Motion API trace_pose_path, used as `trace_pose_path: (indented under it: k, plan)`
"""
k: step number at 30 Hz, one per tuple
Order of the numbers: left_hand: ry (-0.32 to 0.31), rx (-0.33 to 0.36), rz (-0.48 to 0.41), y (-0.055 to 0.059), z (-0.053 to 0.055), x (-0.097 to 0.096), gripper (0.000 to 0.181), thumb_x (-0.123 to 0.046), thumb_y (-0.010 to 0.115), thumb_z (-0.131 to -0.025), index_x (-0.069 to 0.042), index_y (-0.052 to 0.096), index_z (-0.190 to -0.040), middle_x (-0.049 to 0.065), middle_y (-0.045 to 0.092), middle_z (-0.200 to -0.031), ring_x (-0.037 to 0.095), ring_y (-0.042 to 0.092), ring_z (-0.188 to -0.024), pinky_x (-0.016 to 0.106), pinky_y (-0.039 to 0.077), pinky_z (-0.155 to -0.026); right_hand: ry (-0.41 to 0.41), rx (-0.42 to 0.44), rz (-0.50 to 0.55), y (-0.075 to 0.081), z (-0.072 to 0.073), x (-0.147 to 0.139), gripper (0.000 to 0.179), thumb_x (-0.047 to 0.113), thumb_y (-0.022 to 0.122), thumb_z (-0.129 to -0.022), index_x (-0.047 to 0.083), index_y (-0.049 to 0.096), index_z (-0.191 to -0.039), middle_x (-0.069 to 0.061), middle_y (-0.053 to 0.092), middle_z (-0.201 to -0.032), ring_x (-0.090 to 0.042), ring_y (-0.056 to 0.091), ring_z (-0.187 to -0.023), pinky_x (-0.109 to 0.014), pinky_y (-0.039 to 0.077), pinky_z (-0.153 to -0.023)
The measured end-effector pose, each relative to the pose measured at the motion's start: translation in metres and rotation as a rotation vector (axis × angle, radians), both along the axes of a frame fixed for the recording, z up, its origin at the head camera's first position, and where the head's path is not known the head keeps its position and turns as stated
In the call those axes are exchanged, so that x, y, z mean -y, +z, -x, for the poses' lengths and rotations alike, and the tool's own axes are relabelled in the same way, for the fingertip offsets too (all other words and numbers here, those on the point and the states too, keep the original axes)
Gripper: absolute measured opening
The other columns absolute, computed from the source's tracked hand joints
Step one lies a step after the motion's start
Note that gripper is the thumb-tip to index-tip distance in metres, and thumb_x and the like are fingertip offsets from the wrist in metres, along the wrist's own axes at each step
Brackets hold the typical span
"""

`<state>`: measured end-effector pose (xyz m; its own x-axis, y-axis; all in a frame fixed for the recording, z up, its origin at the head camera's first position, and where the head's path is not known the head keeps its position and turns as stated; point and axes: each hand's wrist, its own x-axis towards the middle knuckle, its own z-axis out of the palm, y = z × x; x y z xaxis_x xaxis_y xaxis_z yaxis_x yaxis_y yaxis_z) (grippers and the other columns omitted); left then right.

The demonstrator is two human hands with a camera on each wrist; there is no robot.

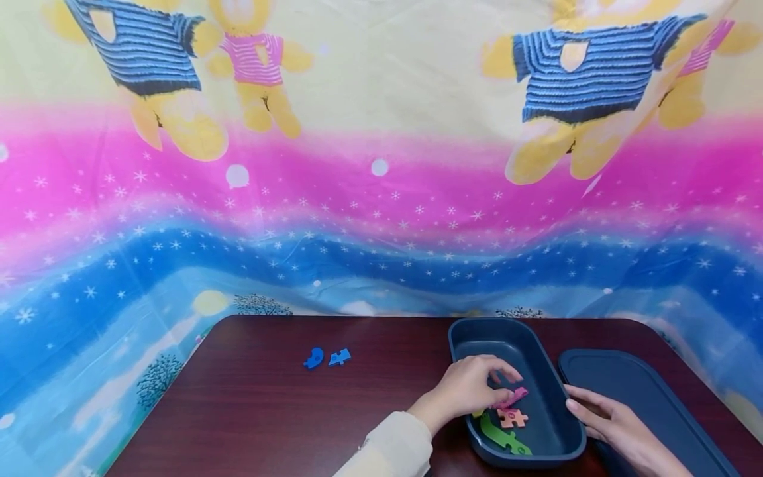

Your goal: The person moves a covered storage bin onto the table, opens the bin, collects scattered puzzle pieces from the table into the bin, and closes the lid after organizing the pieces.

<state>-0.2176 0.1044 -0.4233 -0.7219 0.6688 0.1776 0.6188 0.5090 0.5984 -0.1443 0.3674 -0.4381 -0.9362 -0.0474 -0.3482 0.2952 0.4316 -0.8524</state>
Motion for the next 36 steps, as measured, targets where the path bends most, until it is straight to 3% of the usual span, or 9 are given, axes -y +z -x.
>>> trace_pose_path:
  k: [7,14,24,29,36]
  plan:
    - [-0.02,0.022,-0.095,-0.001,0.001,0.003,0.023,-0.027,0.072,-0.093,-0.028,0.073,-0.115,-0.022,0.065,-0.103,-0.006,0.058,-0.091,0.014,0.046,-0.075,-0.007,0.002,0.0,0.0,0.0,0.0,0.078,0.046,0.044,-0.105,-0.013,0.021,-0.151,-0.038,0.036,-0.145,-0.043,0.055,-0.12,-0.044,0.053,-0.09]
    - [-0.037,0.033,-0.124,0.005,-0.001,0.011,0.022,-0.028,0.071,-0.094,-0.026,0.073,-0.115,-0.023,0.063,-0.108,-0.005,0.058,-0.095,0.014,0.046,-0.077,-0.003,0.003,0.013,-0.001,0.0,-0.002,0.076,0.044,0.044,-0.105,-0.013,0.02,-0.151,-0.038,0.036,-0.145,-0.042,0.055,-0.12,-0.045,0.052,-0.091]
    - [-0.013,-0.061,-0.1,0.023,-0.008,0.028,0.019,-0.03,0.07,-0.094,-0.031,0.073,-0.112,-0.024,0.062,-0.108,-0.006,0.056,-0.094,0.013,0.045,-0.077,-0.002,0.005,0.015,0.0,0.0,-0.003,0.075,0.043,0.043,-0.106,-0.013,0.021,-0.151,-0.039,0.035,-0.145,-0.044,0.054,-0.122,-0.045,0.052,-0.091]
    - [0.011,-0.108,-0.088,0.026,-0.006,0.04,0.017,-0.029,0.07,-0.095,-0.031,0.073,-0.111,-0.023,0.063,-0.109,-0.004,0.057,-0.093,0.014,0.045,-0.076,-0.008,0.006,0.023,0.0,-0.001,-0.003,0.075,0.043,0.043,-0.106,-0.012,0.021,-0.151,-0.038,0.035,-0.145,-0.043,0.054,-0.121,-0.045,0.052,-0.091]
    - [0.055,-0.115,-0.098,0.028,-0.001,0.06,0.016,-0.028,0.071,-0.094,-0.029,0.074,-0.109,-0.021,0.063,-0.105,0.0,0.059,-0.092,0.016,0.047,-0.076,0.003,-0.001,0.022,0.001,0.0,-0.003,0.074,0.042,0.043,-0.106,-0.013,0.022,-0.151,-0.039,0.034,-0.146,-0.044,0.053,-0.123,-0.045,0.052,-0.091]
